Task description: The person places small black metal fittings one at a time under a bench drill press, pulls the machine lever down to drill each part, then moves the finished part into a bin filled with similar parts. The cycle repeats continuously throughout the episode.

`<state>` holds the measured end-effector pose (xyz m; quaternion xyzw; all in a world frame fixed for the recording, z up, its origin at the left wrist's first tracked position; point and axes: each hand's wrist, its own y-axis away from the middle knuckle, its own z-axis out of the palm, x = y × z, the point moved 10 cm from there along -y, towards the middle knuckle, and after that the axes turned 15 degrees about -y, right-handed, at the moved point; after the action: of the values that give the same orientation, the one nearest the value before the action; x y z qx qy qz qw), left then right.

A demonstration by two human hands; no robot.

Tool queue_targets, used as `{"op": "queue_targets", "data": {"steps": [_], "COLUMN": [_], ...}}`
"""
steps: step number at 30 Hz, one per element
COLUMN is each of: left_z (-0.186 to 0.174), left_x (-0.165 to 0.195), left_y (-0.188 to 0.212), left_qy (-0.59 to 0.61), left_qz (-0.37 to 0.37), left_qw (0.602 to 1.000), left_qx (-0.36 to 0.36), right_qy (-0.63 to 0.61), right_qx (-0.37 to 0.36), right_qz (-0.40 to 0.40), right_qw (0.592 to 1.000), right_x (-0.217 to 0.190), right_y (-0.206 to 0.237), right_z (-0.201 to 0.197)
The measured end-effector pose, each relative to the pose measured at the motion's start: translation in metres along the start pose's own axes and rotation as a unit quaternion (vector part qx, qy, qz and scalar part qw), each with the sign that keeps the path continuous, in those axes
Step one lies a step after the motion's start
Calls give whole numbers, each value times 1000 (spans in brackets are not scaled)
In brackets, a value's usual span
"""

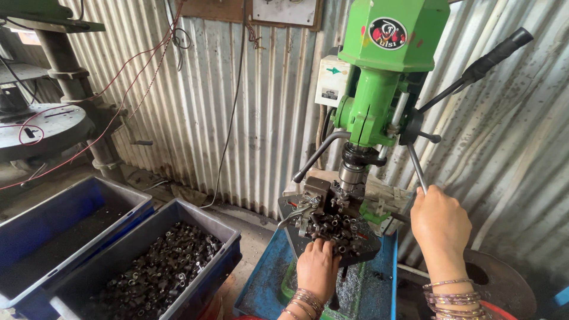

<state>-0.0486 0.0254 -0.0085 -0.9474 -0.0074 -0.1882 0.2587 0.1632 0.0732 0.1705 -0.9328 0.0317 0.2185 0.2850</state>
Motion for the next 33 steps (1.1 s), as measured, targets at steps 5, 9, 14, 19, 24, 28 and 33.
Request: {"op": "queue_targets", "data": {"steps": [5,9,14,19,24,28,33], "left_z": [-3,22,67,59,47,55,76], "left_x": [-3,-11,-1,18,21,19,10], "left_y": [12,22,35,45,41,46,61], "left_qy": [68,290,631,786,847,855,837], "left_qz": [12,-53,-214,-288,-294,-320,-373], "left_qw": [997,955,718,490,394,365,370], "left_qx": [39,-34,-202,-243,-203,-182,-153], "right_qy": [9,6,5,8,1,2,0], "right_qx": [-2,-12,-12,-1,-3,-2,3], "right_qz": [5,15,18,6,11,9,3], "right_qw": [1000,1000,1000,1000,1000,1000,1000], "right_x": [-1,-1,-2,-4,-2,-2,-3], "right_y": [1,2,3,4,3,4,4], "right_z": [-1,0,-1,-2,-2,-2,-2]}}
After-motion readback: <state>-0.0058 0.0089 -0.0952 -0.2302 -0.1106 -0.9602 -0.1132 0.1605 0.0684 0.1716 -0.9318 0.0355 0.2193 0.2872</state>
